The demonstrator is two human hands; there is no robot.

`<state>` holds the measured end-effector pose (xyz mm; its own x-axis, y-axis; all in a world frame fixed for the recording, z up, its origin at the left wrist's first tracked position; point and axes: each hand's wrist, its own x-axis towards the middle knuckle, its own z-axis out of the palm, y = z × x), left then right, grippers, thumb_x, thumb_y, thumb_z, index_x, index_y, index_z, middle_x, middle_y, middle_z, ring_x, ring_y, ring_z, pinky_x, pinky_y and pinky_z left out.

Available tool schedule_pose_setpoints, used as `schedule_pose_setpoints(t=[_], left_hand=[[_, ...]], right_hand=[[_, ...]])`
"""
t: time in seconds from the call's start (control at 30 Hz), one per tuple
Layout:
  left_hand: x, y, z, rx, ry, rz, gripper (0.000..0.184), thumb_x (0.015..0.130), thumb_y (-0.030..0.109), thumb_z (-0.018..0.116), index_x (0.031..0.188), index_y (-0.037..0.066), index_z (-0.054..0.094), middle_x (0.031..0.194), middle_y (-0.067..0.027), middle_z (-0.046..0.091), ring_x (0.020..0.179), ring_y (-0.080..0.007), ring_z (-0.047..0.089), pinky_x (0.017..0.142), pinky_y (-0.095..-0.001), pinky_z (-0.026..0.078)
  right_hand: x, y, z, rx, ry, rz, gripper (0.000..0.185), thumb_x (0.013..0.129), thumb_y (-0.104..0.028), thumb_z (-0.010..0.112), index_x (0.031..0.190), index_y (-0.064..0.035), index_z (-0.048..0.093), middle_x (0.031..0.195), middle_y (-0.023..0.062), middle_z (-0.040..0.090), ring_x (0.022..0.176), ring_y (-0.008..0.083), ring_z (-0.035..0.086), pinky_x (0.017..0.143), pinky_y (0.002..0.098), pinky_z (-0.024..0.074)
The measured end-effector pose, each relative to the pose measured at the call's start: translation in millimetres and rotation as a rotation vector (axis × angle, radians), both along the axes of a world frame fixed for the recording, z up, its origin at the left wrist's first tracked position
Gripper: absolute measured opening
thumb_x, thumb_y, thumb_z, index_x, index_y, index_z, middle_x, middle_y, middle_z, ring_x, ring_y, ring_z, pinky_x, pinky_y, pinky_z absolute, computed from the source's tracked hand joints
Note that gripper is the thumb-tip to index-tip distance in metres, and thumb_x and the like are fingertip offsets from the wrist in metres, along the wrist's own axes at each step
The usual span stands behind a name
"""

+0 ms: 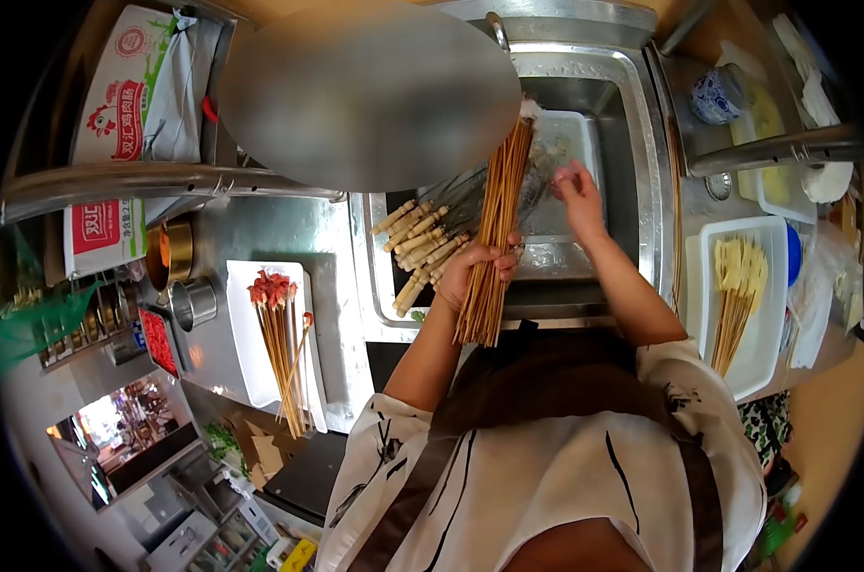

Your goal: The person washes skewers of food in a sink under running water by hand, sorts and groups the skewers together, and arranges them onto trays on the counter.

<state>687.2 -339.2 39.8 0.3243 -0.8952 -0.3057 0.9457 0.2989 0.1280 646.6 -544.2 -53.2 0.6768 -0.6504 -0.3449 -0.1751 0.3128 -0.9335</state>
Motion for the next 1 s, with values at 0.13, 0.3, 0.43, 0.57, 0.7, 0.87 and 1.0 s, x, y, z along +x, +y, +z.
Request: schedule_pose_setpoints(t=[0.13, 0.3, 0.43, 0.57, 0.7, 0.87, 1.0], left_hand=[[-13, 29, 5, 0.211, -0.194, -0.053, 0.051, 0.07, -0.003, 0.048, 0.119, 0.003, 0.036, 0.092, -0.0076, 0.047, 0.062, -0.0135, 0.046, 0.054, -0.0255, 0.043], [-18, 76, 12, 0.588, -0.75, -0.331, 0.07, 0.068, 0.0, 0.057, 0.131, 0.004, 0.028, 0.096, -0.0127, 0.052, 0.071, -0.0188, 0.057, 0.059, -0.0291, 0.048], [-27, 104, 32, 0.841, -1.158, -0.259, 0.076, 0.069, 0.002, 0.058, 0.137, 0.006, 0.025, 0.102, -0.0093, 0.054, 0.088, -0.0182, 0.053, 0.073, -0.0272, 0.045], [-36, 123, 29, 0.845, -1.07, -0.202, 0.067, 0.068, 0.003, 0.058, 0.13, 0.003, 0.031, 0.106, -0.0153, 0.054, 0.098, -0.0202, 0.05, 0.083, -0.0294, 0.041], [-43, 147, 40, 0.84, -1.178, -0.218, 0.073, 0.067, 0.003, 0.059, 0.132, 0.0, 0.028, 0.114, -0.0188, 0.052, 0.106, -0.023, 0.048, 0.091, -0.0298, 0.038], [-70, 175, 37, 0.903, -1.04, -0.081, 0.073, 0.068, -0.001, 0.055, 0.136, 0.007, 0.028, 0.101, -0.0075, 0.053, 0.094, -0.0152, 0.051, 0.082, -0.0268, 0.042], [-91, 179, 54, 1.022, -0.907, -0.022, 0.056, 0.069, -0.004, 0.056, 0.122, 0.007, 0.041, 0.088, -0.0029, 0.054, 0.075, -0.0119, 0.053, 0.063, -0.024, 0.045]], right_hand=[[8, -21, -1, -0.046, -0.051, 0.052, 0.047, 0.088, -0.009, 0.052, 0.131, -0.0007, 0.034, 0.106, 0.0087, 0.058, 0.087, 0.0133, 0.057, 0.069, 0.0239, 0.0468], [16, -33, -1, -0.186, 0.08, 0.159, 0.05, 0.088, -0.012, 0.052, 0.133, -0.0045, 0.033, 0.12, 0.0097, 0.053, 0.098, 0.0186, 0.057, 0.079, 0.0287, 0.0473], [6, -35, -30, -0.392, 0.185, 0.311, 0.053, 0.087, -0.019, 0.054, 0.134, -0.0075, 0.034, 0.123, 0.0093, 0.051, 0.107, 0.0184, 0.051, 0.083, 0.0275, 0.0436], [0, -26, -32, -0.108, 0.302, 0.31, 0.054, 0.087, -0.018, 0.054, 0.135, -0.0051, 0.032, 0.128, 0.0107, 0.047, 0.111, 0.0206, 0.049, 0.09, 0.0321, 0.04], [47, -67, -41, -0.185, 0.112, 0.111, 0.053, 0.087, -0.019, 0.054, 0.134, -0.0029, 0.033, 0.131, 0.0137, 0.044, 0.115, 0.0216, 0.047, 0.095, 0.0313, 0.0371], [106, -73, -7, -1.042, 0.109, 0.326, 0.062, 0.08, -0.022, 0.062, 0.131, -0.0002, 0.035, 0.128, 0.0197, 0.045, 0.114, 0.0296, 0.047, 0.098, 0.0356, 0.0352], [141, -59, 37, -1.474, 0.108, 0.324, 0.061, 0.075, -0.028, 0.067, 0.122, 0.0014, 0.042, 0.114, 0.0214, 0.052, 0.102, 0.0344, 0.053, 0.086, 0.0412, 0.0429]])
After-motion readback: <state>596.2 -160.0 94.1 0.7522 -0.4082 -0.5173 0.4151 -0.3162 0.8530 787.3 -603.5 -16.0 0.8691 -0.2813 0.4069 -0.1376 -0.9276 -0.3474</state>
